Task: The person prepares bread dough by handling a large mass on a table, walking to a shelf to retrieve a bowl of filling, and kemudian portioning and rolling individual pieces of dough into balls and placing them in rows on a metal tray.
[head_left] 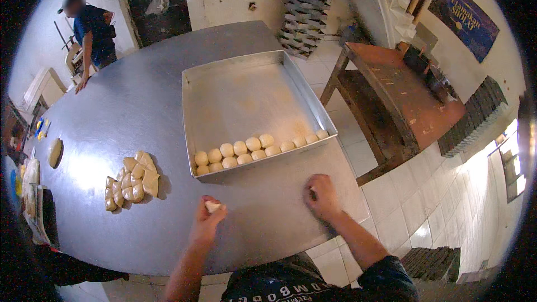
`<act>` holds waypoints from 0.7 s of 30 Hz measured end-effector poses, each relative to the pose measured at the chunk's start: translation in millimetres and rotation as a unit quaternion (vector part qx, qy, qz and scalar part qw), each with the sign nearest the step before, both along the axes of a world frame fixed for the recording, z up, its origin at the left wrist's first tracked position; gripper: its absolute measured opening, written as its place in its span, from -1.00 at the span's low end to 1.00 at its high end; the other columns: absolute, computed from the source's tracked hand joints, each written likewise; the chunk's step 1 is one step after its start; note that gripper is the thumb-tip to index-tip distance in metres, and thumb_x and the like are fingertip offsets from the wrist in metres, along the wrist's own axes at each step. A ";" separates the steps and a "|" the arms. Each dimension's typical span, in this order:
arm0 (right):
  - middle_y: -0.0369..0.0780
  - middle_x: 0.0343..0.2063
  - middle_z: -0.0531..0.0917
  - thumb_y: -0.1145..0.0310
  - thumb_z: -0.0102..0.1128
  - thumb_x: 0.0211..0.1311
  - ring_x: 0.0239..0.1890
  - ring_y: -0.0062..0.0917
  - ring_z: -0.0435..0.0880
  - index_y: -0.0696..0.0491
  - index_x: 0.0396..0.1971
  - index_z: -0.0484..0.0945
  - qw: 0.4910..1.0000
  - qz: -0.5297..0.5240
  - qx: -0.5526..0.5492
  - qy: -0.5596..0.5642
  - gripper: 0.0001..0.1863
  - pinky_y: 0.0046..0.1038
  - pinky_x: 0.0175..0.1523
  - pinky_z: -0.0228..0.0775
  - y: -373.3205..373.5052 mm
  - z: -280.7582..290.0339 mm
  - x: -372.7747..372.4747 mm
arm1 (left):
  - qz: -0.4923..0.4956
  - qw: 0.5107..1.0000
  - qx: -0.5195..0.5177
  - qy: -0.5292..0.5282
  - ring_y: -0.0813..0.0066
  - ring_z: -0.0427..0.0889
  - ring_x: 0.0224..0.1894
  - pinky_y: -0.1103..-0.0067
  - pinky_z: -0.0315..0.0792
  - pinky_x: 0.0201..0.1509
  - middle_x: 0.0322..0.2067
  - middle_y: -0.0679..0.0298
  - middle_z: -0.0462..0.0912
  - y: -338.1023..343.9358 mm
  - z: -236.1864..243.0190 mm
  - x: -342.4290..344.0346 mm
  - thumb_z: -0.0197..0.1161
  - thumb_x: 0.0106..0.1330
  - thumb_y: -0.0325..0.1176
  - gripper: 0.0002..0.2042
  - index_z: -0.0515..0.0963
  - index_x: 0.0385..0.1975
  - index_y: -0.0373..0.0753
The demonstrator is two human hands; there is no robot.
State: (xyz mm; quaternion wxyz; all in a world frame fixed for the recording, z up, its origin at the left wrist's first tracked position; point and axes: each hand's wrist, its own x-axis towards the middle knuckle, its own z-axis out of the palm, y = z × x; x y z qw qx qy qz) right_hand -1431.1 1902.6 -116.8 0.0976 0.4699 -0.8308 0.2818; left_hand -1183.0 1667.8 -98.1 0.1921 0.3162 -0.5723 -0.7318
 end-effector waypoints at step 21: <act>-0.14 -0.14 0.59 0.39 0.15 0.12 -0.06 -0.39 0.54 0.06 -0.04 0.48 0.981 -0.078 -0.068 -0.166 -0.64 -0.38 0.03 0.36 -107.7 62.3 -59.5 | -0.012 0.987 0.159 0.025 0.56 0.45 -0.18 0.57 0.39 -0.11 -0.22 0.25 0.46 8.2 38.6 -4.9 0.09 0.32 -0.23 -0.73 0.36 -0.11 -0.23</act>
